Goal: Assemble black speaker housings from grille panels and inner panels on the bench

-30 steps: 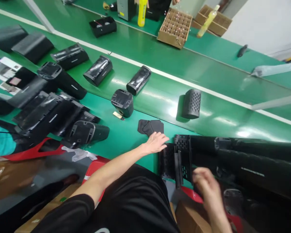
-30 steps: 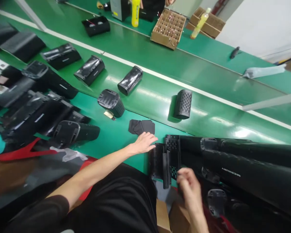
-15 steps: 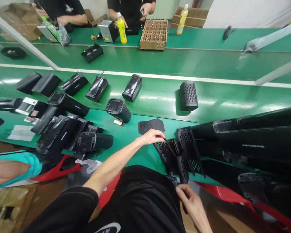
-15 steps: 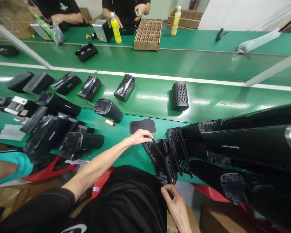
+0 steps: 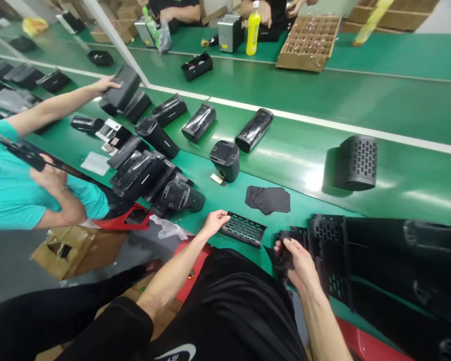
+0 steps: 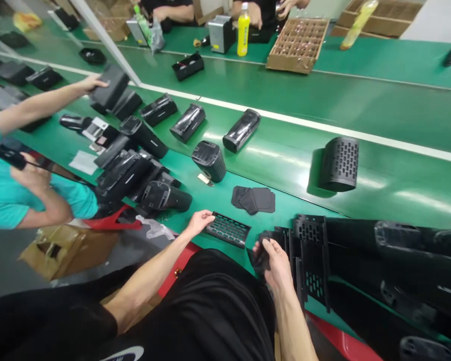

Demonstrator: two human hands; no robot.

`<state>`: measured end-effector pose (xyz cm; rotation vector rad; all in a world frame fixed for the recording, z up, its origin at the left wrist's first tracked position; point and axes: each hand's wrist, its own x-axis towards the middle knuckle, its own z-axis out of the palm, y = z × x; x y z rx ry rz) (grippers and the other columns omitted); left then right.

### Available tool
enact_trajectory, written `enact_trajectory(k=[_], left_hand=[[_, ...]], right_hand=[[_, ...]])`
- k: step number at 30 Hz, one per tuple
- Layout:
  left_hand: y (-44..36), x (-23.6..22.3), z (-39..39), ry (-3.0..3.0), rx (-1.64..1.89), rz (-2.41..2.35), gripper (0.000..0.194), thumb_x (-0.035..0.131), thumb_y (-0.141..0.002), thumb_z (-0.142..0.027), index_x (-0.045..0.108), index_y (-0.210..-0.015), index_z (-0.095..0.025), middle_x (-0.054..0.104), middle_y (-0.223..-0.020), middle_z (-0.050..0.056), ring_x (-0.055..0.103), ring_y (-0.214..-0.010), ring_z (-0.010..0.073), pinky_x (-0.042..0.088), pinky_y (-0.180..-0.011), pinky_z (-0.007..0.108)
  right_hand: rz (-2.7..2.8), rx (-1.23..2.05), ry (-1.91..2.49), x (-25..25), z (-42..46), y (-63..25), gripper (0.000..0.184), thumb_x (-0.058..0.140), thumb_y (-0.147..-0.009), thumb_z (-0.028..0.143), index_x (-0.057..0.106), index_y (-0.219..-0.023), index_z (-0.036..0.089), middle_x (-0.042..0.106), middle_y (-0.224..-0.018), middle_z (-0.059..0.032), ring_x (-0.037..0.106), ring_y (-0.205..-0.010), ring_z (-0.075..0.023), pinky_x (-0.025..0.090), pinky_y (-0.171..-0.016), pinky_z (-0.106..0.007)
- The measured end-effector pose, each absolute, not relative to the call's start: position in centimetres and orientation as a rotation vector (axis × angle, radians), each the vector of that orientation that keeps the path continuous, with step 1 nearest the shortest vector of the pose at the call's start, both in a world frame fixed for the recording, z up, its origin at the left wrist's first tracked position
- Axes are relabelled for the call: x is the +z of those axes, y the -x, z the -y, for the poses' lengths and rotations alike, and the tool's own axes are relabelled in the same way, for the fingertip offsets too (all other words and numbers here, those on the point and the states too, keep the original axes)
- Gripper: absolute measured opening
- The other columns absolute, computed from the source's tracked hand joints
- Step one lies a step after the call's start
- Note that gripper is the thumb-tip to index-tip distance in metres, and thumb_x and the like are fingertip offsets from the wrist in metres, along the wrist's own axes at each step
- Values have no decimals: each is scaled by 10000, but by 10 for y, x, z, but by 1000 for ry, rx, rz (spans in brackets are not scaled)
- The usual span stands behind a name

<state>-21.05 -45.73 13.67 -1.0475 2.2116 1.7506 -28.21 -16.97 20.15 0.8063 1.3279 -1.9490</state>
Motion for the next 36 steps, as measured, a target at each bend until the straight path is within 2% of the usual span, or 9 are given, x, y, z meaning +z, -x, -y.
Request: enact_trajectory(k=[3, 7, 11, 13, 16, 21, 27, 31, 36], left_hand=[[202, 148, 448, 1180, 1687, -2362, 311, 769, -800, -390, 742, -1028, -181, 740, -1098, 116, 661, -1088, 282, 493, -1042, 443], [203, 169, 431, 833, 2008, -2369, 656, 800, -806, -445, 608, -1390, -216, 627, -1415, 151, 541, -1345, 301, 417, -1141, 458], [212, 170, 418, 533, 2354, -1620, 671, 899, -670, -546, 701, -1174, -151, 755, -1065, 105, 699, -940, 217, 520, -852, 325], [214, 166, 418, 663, 2365, -1470, 583, 917, -625, -563, 718, -952, -124, 719, -805, 35, 638, -701, 140, 478, -696, 262], [212, 163, 423, 862, 2337, -1451, 554, 928, -594, -555, 696, -856, -126, 660, -685, -10, 556, -585, 99, 424, -600, 231], [211, 159, 435, 941, 2182, -1562, 550, 892, -615, -569, 694, -878, -129, 639, -674, -15, 542, -569, 101, 400, -542, 216], [215, 156, 446, 787, 1566, -2137, 302, 643, -895, -390, 687, -1078, -155, 698, -785, 18, 647, -685, 160, 498, -653, 271], [212, 159, 445, 797, 1339, -2352, 256, 677, -876, -299, 683, -1117, -213, 697, -926, 43, 656, -953, 244, 498, -899, 380], [204, 153, 443, 793, 857, -2716, 379, 657, -927, -324, 606, -1291, -231, 612, -1252, 110, 532, -1219, 296, 471, -1024, 433]], right_hand=[[-1171, -1917, -884, 195, 203, 300, 277, 898, -600, 255, 680, -762, 195, 763, -771, -50, 717, -722, -210, 637, -714, -356], [-1035, -1866, -813, 198, 227, 306, 169, 773, -671, 237, 732, -828, 189, 802, -983, -104, 751, -913, -249, 644, -828, -394], [-919, -1911, -730, 202, 227, 306, 221, 783, -697, 309, 752, -892, 209, 804, -1024, -79, 752, -966, -263, 630, -865, -422], [-998, -1923, -690, 197, 223, 305, 267, 825, -719, 409, 739, -885, 218, 802, -978, -67, 753, -926, -262, 627, -834, -426], [-1256, -1875, -682, 182, 217, 299, 402, 940, -609, 451, 693, -831, 225, 771, -816, -15, 730, -752, -212, 618, -715, -359], [-1436, -1788, -696, 161, 213, 285, 573, 991, -463, 495, 680, -858, 220, 753, -774, -23, 685, -627, -193, 557, -555, -312], [-1742, -1624, -617, 139, 213, 279, 629, 869, -513, 669, 655, -900, 222, 640, -625, 26, 563, -510, -155, 422, -469, -269], [-2038, -1415, -475, 124, 214, 281, 593, 727, -609, 714, 662, -907, 206, 682, -769, -35, 594, -642, -197, 465, -585, -318], [-2314, -1110, -257, 123, 211, 282, 552, 721, -646, 562, 655, -1049, 191, 651, -1152, -155, 620, -839, -269, 493, -845, -435]])
